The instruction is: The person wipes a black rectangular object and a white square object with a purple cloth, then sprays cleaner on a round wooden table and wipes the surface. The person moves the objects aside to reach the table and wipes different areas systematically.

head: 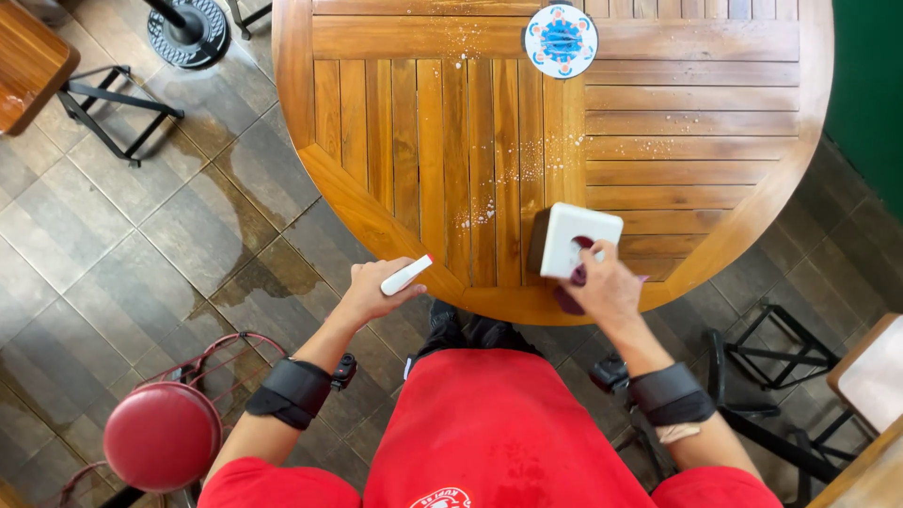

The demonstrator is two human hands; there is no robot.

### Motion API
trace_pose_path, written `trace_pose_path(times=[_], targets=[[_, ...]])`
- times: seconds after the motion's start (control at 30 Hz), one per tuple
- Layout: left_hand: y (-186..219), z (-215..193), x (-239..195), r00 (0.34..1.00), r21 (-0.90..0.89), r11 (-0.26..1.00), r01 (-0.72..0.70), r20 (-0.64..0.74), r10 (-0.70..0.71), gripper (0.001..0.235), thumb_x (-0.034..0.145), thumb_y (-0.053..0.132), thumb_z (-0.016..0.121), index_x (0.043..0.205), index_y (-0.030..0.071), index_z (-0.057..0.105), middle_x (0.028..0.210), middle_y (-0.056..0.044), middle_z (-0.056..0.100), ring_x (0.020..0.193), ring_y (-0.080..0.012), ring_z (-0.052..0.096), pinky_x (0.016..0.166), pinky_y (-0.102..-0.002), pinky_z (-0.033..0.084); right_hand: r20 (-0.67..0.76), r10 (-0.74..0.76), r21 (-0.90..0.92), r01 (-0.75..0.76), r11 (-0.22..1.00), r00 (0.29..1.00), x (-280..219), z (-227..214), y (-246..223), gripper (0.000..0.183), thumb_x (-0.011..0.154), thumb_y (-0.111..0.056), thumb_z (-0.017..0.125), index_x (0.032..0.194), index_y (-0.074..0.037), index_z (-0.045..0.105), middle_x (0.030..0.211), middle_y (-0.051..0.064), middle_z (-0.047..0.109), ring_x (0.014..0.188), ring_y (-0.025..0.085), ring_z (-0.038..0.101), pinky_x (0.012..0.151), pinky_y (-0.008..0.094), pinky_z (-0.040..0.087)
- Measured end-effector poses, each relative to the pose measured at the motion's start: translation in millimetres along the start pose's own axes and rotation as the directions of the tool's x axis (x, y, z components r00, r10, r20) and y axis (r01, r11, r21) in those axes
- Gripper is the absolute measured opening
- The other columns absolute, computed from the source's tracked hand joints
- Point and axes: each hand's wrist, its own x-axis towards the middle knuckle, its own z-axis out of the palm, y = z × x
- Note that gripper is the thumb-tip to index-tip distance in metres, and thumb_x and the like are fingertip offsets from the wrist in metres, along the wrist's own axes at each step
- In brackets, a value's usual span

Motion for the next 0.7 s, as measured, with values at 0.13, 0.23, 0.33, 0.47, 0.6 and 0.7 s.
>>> trace_pose_path(times=[0.13, 0.23, 0.33, 0.47, 0.6, 0.7], targets=[[5, 13, -4, 0.994, -0.036, 0.999, -0.022, -0.103, 0.018, 0.045, 0.081, 0.057, 0.075, 0.117, 0.029, 0.071, 0.085, 0.000, 0.076, 0.086, -0.0252, 0.072, 0.076, -0.042, 0.040, 0.082, 0.164, -0.035, -0.161, 0.986, 0.983, 58, -41, 52, 0.053, 0.071, -0.050, 0.089, 0.108, -0.016, 0.072, 0.127, 0.004, 0.056, 0.084, 0.037, 0.071, 0.071, 0.053, 0.057], [21, 11, -6, 0.995, -0.062, 0.998, 0.025, -0.094, -0.031, 0.044, 0.083, 0.054, 0.074, 0.119, 0.028, 0.070, 0.085, 0.001, 0.076, 0.086, -0.0225, 0.072, 0.080, -0.042, 0.038, 0.068, 0.143, -0.068, -0.139, 0.988, 0.987, 82, -29, 116, 0.063, 0.069, -0.054, 0.089, 0.118, -0.017, 0.072, 0.127, 0.008, 0.056, 0.084, 0.042, 0.070, 0.069, 0.055, 0.056], [30, 17, -3, 0.990, -0.059, 0.995, 0.076, -0.111, -0.083, 0.043, 0.083, 0.052, 0.074, 0.118, 0.028, 0.070, 0.085, 0.001, 0.076, 0.086, -0.0211, 0.072, 0.081, -0.043, 0.038, 0.039, 0.135, -0.081, -0.132, 0.988, 0.990, 73, -23, 153, 0.061, 0.066, -0.055, 0.091, 0.109, -0.015, 0.073, 0.126, 0.009, 0.055, 0.092, 0.039, 0.071, 0.070, 0.055, 0.055], [37, 27, 1, 0.988, -0.039, 0.993, 0.109, -0.108, -0.112, 0.041, 0.084, 0.050, 0.073, 0.118, 0.028, 0.070, 0.086, 0.001, 0.075, 0.087, -0.0210, 0.071, 0.085, -0.044, 0.036, 0.020, 0.252, -0.085, -0.249, 0.965, 0.968, 41, -7, 177, 0.061, 0.069, -0.046, 0.092, 0.119, -0.017, 0.073, 0.130, 0.009, 0.052, 0.088, 0.041, 0.069, 0.072, 0.052, 0.057], [45, 34, 7, 0.993, 0.002, 0.996, 0.087, -0.084, -0.086, 0.040, 0.085, 0.050, 0.073, 0.119, 0.029, 0.070, 0.087, 0.001, 0.074, 0.090, -0.0205, 0.070, 0.086, -0.045, 0.035, -0.070, 0.325, 0.070, -0.321, 0.945, 0.943, 14, 10, 190, 0.067, 0.069, -0.035, 0.096, 0.128, -0.018, 0.069, 0.134, 0.008, 0.051, 0.096, 0.040, 0.069, 0.081, 0.053, 0.056], [56, 29, 12, 0.994, 0.063, 0.993, 0.103, -0.051, -0.100, 0.044, 0.083, 0.050, 0.074, 0.121, 0.028, 0.069, 0.086, 0.000, 0.074, 0.089, -0.0216, 0.069, 0.085, -0.046, 0.033, -0.198, 0.263, 0.087, -0.250, 0.964, 0.944, 17, -2, 185, 0.093, 0.060, -0.034, 0.100, 0.141, -0.010, 0.060, 0.138, 0.027, 0.041, 0.098, 0.049, 0.063, 0.078, 0.053, 0.055]])
